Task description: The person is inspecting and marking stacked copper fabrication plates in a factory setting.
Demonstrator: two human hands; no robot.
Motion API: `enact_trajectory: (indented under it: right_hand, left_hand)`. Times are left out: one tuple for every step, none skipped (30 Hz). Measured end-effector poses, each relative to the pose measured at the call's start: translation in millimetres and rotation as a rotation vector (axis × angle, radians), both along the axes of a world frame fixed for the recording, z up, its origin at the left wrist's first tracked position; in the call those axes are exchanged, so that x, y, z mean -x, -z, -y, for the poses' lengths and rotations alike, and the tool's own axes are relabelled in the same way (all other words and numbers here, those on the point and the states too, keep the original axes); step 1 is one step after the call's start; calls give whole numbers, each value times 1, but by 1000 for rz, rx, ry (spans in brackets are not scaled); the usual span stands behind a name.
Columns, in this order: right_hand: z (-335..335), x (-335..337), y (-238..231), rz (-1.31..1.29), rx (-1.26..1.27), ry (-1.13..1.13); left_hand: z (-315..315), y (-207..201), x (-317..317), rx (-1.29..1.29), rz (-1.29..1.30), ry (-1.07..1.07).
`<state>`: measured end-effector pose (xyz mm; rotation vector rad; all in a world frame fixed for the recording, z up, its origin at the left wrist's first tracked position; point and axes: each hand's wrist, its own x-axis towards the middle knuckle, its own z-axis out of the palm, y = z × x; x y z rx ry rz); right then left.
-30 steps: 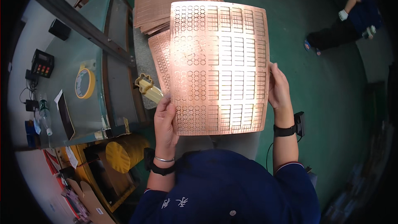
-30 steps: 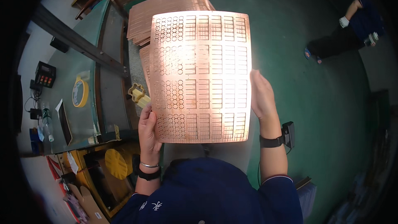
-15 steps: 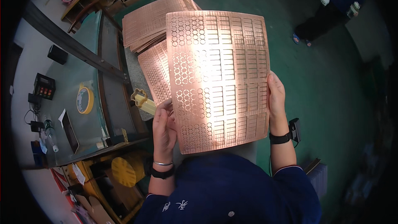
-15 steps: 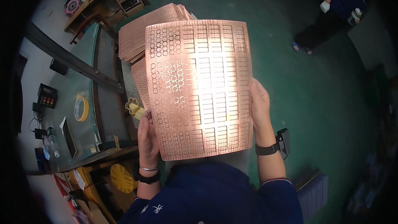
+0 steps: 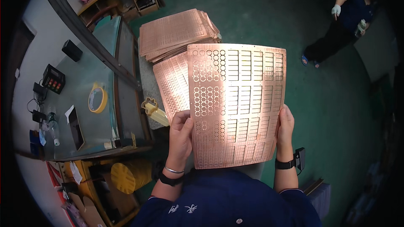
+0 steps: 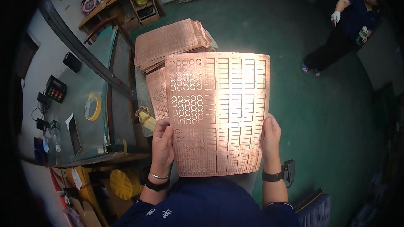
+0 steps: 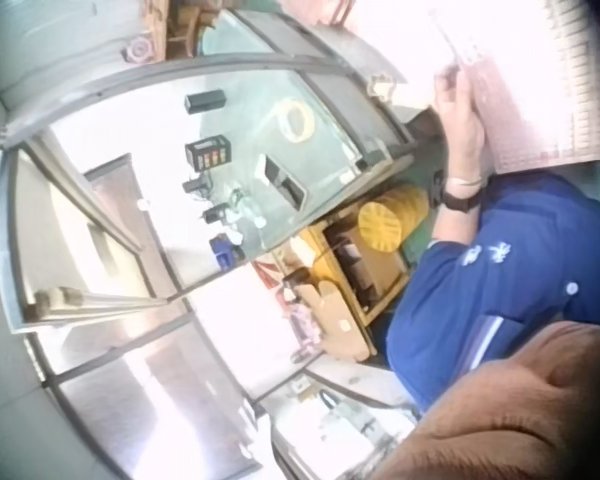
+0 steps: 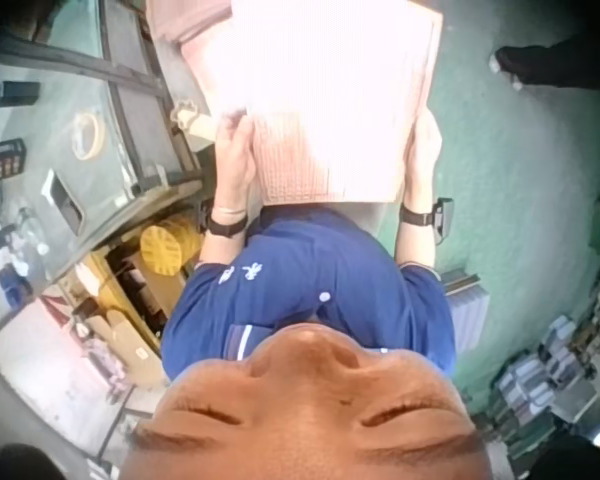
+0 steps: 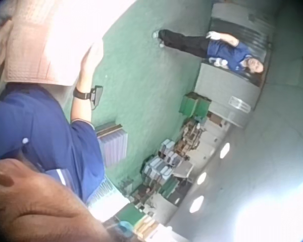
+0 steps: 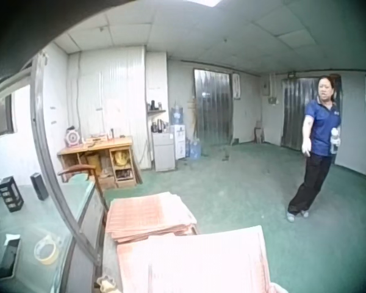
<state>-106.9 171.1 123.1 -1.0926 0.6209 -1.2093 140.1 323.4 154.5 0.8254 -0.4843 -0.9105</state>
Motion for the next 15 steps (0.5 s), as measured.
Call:
enact_trajectory:
  right_hand:
    - [-1, 1, 0, 1, 7, 2]
    - [-3, 2, 0, 18, -3, 3]
    - [-4, 3, 0, 36, -14, 5]
    - [-5, 6, 2, 37, -8, 9]
    - [-5, 8, 5, 37, 8, 15]
    - [-5, 10, 7, 37, 23, 20]
    - [-6, 11, 7, 40, 29, 25]
    - [-6, 14, 8, 22, 36, 35]
    - [-7, 15, 8, 4, 43, 46]
    - [-6, 18, 9, 5, 47, 50]
    - [-4, 22, 10, -22, 91, 52]
    - [-4, 25, 10, -48, 135, 55]
    - [-4, 26, 9, -49, 138, 58]
    - [-5, 26, 8, -36, 152, 85]
    - [-6, 26, 6, -23, 166, 111]
  left_hand:
    - [0, 0, 0, 7, 1, 2]
    - [0, 0, 0, 4, 28, -1]
    - [1, 1, 0, 0, 55, -3]
    - [0, 3, -1, 7, 57, 1]
    - [0, 6, -1, -5, 65, 5]
    - [1, 8, -2, -17, 73, 10]
    - [2, 9, -2, -11, 76, 15]
    - [3, 9, -1, -12, 53, 16]
    - [4, 10, -1, -14, 31, 18]
    - [5, 11, -1, -9, 31, 23]
    - [5, 12, -1, -2, 32, 30]
    - [7, 13, -1, 6, 33, 38]
    - [8, 13, 1, 9, 32, 42]
    - [10, 13, 3, 16, 32, 35]
    - [13, 13, 5, 23, 32, 28]
